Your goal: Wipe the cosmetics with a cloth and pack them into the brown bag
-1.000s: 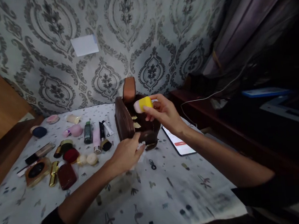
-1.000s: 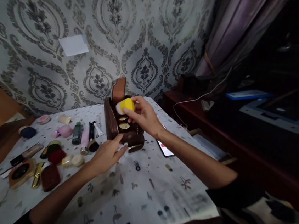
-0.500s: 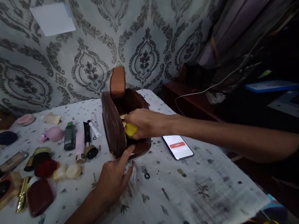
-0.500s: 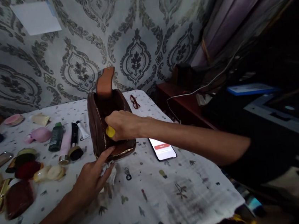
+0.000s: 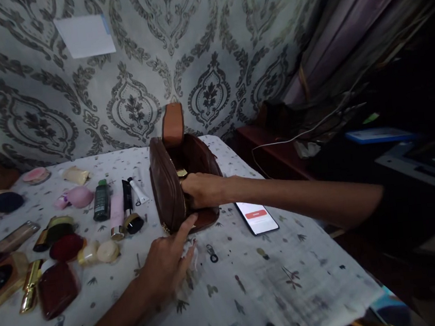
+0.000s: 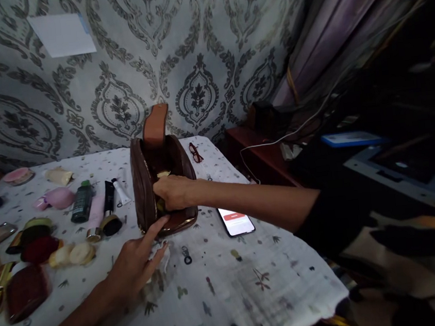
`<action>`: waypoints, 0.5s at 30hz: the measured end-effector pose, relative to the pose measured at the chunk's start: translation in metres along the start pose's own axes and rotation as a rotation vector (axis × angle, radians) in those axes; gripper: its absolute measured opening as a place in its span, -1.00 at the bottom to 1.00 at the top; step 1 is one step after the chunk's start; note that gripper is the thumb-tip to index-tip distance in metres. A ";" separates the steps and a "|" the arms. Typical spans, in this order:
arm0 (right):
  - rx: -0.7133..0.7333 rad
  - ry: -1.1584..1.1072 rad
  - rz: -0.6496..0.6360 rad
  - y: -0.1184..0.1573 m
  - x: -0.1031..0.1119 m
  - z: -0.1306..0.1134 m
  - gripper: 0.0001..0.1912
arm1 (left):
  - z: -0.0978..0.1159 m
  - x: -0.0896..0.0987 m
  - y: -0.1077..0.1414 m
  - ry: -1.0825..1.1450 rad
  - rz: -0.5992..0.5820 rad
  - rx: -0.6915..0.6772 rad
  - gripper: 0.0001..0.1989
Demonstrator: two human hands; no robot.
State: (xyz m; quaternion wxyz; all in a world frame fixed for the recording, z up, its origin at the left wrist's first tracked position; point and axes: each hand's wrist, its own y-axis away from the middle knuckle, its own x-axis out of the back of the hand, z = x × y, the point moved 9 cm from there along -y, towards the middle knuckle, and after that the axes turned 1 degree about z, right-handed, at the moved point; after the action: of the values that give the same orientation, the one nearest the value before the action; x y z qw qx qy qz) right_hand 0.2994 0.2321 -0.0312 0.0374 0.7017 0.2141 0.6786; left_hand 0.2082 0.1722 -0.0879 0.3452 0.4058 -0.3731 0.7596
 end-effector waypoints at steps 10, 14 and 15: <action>-0.335 -0.092 -0.017 -0.012 0.013 0.022 -0.65 | -0.001 0.001 -0.001 0.076 -0.016 0.026 -0.44; -0.427 -0.156 -0.019 -0.021 0.001 0.028 -0.53 | 0.000 0.001 -0.001 0.100 -0.019 0.025 -0.42; -0.446 -0.178 -0.008 -0.022 0.000 0.030 -0.49 | 0.000 0.001 -0.001 0.105 -0.020 0.029 -0.43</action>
State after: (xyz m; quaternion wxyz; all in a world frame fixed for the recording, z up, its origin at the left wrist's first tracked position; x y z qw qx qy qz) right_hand 0.3225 0.2593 -0.0415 0.2131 0.7321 0.0576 0.6444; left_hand 0.2081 0.1728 -0.0868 0.3658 0.3743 -0.3393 0.7816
